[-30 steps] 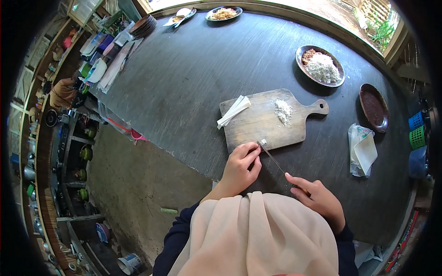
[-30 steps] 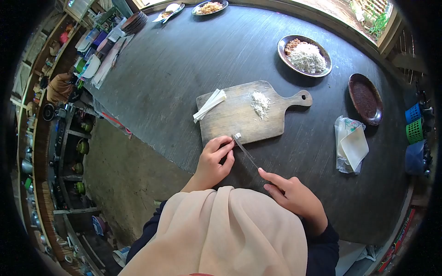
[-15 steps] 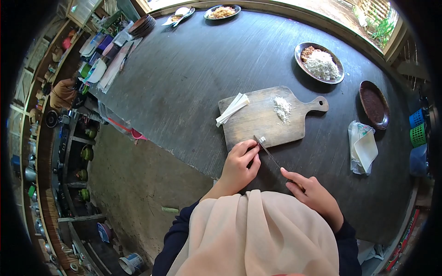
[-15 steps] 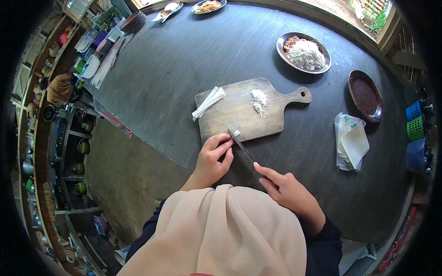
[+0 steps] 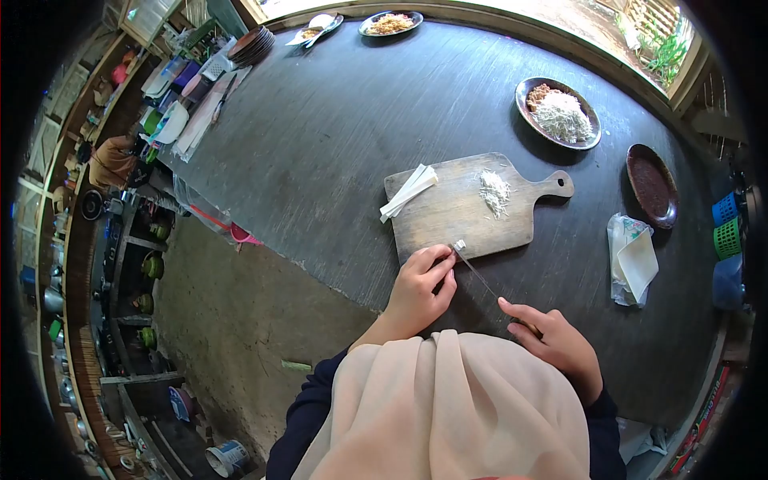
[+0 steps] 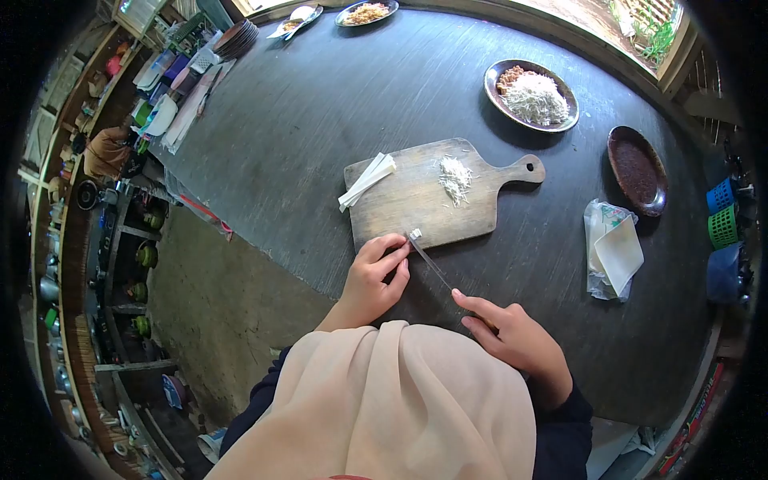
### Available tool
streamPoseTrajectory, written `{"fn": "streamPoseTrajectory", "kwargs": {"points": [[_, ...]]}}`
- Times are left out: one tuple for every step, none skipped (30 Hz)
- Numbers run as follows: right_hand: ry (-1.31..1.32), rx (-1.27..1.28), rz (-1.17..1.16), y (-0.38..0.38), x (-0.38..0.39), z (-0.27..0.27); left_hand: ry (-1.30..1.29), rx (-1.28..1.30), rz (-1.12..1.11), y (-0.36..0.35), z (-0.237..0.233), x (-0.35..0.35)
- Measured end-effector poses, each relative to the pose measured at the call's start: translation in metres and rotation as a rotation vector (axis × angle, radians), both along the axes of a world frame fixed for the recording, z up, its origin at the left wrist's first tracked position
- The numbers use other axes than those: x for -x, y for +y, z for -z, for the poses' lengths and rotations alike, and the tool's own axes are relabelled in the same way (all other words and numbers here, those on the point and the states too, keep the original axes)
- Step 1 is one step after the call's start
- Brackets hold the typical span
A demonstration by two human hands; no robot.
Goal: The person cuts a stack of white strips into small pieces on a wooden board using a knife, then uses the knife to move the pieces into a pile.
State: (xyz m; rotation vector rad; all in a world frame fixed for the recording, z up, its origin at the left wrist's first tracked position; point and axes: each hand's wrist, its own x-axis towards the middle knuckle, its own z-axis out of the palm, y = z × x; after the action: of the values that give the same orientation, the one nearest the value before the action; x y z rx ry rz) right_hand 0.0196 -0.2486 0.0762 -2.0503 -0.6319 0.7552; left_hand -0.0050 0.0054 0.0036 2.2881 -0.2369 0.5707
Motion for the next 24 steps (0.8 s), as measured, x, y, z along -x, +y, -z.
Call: {"fn": "streamPoseTrajectory", "kwargs": {"points": [[0.015, -0.006, 0.006, 0.001, 0.000, -0.001, -0.001, -0.002, -0.001, 0.000, 0.000, 0.000], [0.030, -0.012, 0.012, 0.002, 0.000, -0.002, 0.000, -0.001, -0.001, 0.000, 0.000, 0.001], [0.030, -0.011, 0.011, 0.002, 0.001, -0.002, -0.001, 0.002, -0.002, 0.000, 0.001, 0.001], [0.035, -0.005, 0.014, 0.003, 0.001, -0.003, -0.003, 0.004, -0.001, 0.001, 0.001, 0.000], [0.040, 0.001, 0.017, 0.003, 0.001, -0.003, -0.004, 0.004, -0.001, 0.001, 0.001, 0.000], [0.039, 0.001, 0.017, 0.004, 0.002, -0.003, -0.011, 0.001, 0.001, 0.001, 0.002, 0.000], [0.025, 0.010, 0.023, 0.005, 0.002, -0.002, -0.018, -0.001, 0.004, 0.001, 0.002, 0.000], [0.011, 0.018, 0.029, 0.006, 0.003, -0.001, -0.019, -0.001, 0.005, 0.001, 0.002, 0.000], [0.011, 0.018, 0.030, 0.008, 0.003, 0.000, -0.014, -0.001, 0.000, 0.001, 0.002, 0.000], [-0.004, 0.010, 0.039, 0.011, 0.004, 0.001, -0.007, -0.001, -0.003, 0.000, 0.002, 0.000], [-0.018, 0.003, 0.048, 0.012, 0.005, 0.002, -0.007, 0.000, 0.000, 0.000, 0.002, 0.001], [-0.019, 0.003, 0.050, 0.012, 0.006, 0.002, -0.006, -0.001, -0.005, 0.000, 0.002, 0.001], [-0.018, 0.012, 0.055, 0.013, 0.007, 0.003, -0.008, -0.004, -0.011, 0.000, 0.002, 0.001], [-0.019, 0.021, 0.059, 0.014, 0.007, 0.003, -0.012, -0.006, -0.011, 0.000, 0.002, 0.001], [-0.024, 0.019, 0.058, 0.014, 0.008, 0.002, -0.019, -0.009, -0.012, 0.000, 0.003, 0.001], [-0.017, 0.007, 0.066, 0.014, 0.008, 0.002, -0.027, -0.012, -0.013, 0.000, 0.004, 0.001], [-0.011, -0.005, 0.074, 0.014, 0.009, 0.002, -0.033, -0.013, -0.011, 0.000, 0.004, 0.001], [-0.018, -0.005, 0.077, 0.014, 0.009, 0.001, -0.021, -0.006, -0.017, -0.001, 0.004, 0.002], [-0.001, -0.013, 0.088, 0.013, 0.009, 0.000, -0.009, 0.001, -0.022, -0.001, 0.004, 0.002], [0.016, -0.020, 0.097, 0.013, 0.009, -0.001, -0.016, 0.003, -0.020, -0.001, 0.005, 0.002], [0.009, -0.018, 0.097, 0.011, 0.009, -0.002, -0.021, -0.003, -0.018, -0.001, 0.005, 0.002], [0.010, -0.001, 0.084, 0.009, 0.009, -0.003, -0.026, -0.009, -0.018, 0.000, 0.006, 0.002], [0.011, 0.017, 0.070, 0.007, 0.008, -0.004, -0.032, -0.007, -0.021, 0.000, 0.006, 0.001], [0.007, 0.019, 0.066, 0.007, 0.009, -0.004, -0.030, -0.006, -0.020, 0.000, 0.007, 0.002]]}}
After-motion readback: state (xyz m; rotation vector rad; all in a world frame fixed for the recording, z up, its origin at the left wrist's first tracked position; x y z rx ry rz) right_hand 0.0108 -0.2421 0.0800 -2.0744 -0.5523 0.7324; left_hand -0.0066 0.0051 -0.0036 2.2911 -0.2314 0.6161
